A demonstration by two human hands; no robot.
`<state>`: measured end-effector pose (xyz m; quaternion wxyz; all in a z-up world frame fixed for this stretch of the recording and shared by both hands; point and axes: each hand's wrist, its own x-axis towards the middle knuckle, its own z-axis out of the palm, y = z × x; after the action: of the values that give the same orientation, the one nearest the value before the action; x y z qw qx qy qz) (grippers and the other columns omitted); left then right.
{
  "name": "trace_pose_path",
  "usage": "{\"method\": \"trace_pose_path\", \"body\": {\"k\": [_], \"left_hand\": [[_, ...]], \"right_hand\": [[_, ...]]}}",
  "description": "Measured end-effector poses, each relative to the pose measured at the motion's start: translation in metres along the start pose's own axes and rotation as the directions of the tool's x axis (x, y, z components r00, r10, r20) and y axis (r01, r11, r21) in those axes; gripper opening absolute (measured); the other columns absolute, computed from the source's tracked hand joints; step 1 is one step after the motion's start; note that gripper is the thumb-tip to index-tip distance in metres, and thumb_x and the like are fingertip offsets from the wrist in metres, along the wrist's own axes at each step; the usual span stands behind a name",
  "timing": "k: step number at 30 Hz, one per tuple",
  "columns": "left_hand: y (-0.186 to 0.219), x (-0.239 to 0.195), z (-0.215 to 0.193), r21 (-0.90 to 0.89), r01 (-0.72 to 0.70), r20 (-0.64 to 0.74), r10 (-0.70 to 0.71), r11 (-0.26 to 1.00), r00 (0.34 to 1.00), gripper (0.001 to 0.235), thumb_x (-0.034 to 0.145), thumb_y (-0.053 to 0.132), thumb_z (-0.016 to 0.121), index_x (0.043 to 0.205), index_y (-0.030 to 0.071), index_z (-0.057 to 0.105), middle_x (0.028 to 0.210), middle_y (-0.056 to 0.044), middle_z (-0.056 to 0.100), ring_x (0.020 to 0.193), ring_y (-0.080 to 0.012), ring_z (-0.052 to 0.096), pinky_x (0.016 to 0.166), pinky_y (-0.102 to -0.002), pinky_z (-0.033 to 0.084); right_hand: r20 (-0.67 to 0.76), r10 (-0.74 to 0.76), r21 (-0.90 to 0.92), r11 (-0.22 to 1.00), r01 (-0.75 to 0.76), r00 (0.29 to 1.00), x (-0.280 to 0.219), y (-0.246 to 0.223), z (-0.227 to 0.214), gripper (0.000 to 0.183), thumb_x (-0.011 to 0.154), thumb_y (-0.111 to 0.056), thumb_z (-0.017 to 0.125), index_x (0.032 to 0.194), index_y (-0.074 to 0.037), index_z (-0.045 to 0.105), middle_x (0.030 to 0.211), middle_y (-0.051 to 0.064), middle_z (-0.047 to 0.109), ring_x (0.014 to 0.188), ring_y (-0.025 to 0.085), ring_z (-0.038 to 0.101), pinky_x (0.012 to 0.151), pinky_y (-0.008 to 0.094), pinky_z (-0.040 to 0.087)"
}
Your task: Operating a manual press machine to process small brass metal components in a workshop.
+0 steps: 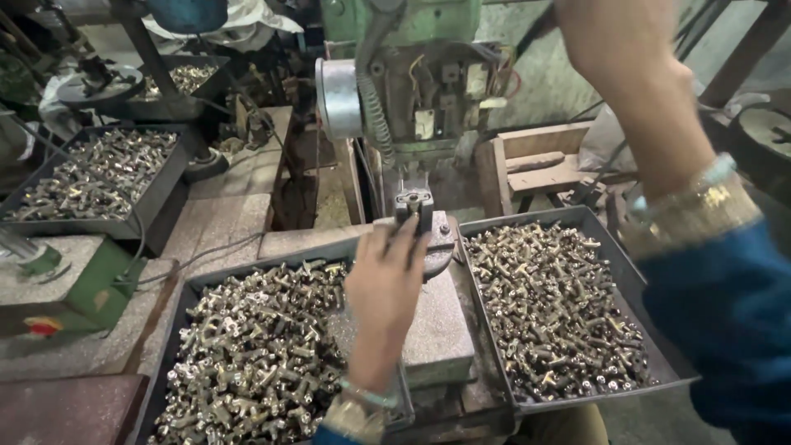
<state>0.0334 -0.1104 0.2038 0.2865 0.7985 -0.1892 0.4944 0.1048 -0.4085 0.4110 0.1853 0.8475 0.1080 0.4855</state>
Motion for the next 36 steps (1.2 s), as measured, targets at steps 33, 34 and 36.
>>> {"method": "trace_pose_path", "body": {"k": [33, 34, 36], "left_hand": [[-0.051, -0.077, -0.042, -0.059, 0.742, 0.668, -0.526, 0.668, 0.526, 0.02, 0.107, 0.01, 0.05, 0.124, 0.002, 0.054, 0.103, -0.014, 0.073, 0.083, -0.025, 0.071, 0.07, -0.037, 0.065], [-0.037, -0.063, -0.045, -0.169, 0.727, 0.561, -0.541, 0.665, 0.626, 0.021, 0.101, 0.011, 0.058, 0.12, 0.002, 0.059, 0.104, -0.011, 0.074, 0.083, -0.0191, 0.073, 0.069, -0.032, 0.063], [-0.015, -0.036, -0.049, -0.274, 0.691, 0.439, -0.552, 0.669, 0.709, 0.022, 0.095, 0.011, 0.067, 0.115, 0.002, 0.064, 0.104, -0.008, 0.075, 0.083, -0.0132, 0.075, 0.069, -0.027, 0.062]], "right_hand": [[0.078, 0.045, 0.571, 0.817, -0.082, 0.996, -0.123, -0.198, -0.003, 0.025, 0.092, -0.034, 0.077, 0.11, -0.017, 0.075, 0.054, 0.006, 0.067, 0.044, 0.021, 0.065, 0.041, 0.035, 0.045], [0.047, 0.045, 0.597, 0.8, -0.064, 0.998, -0.12, -0.197, -0.005, 0.021, 0.092, -0.033, 0.077, 0.107, -0.018, 0.075, 0.055, 0.005, 0.067, 0.044, 0.02, 0.065, 0.041, 0.034, 0.045], [0.014, 0.049, 0.622, 0.781, -0.047, 0.999, -0.116, -0.192, -0.014, 0.018, 0.092, -0.032, 0.077, 0.104, -0.018, 0.075, 0.057, 0.004, 0.068, 0.044, 0.019, 0.065, 0.042, 0.034, 0.045]]}}
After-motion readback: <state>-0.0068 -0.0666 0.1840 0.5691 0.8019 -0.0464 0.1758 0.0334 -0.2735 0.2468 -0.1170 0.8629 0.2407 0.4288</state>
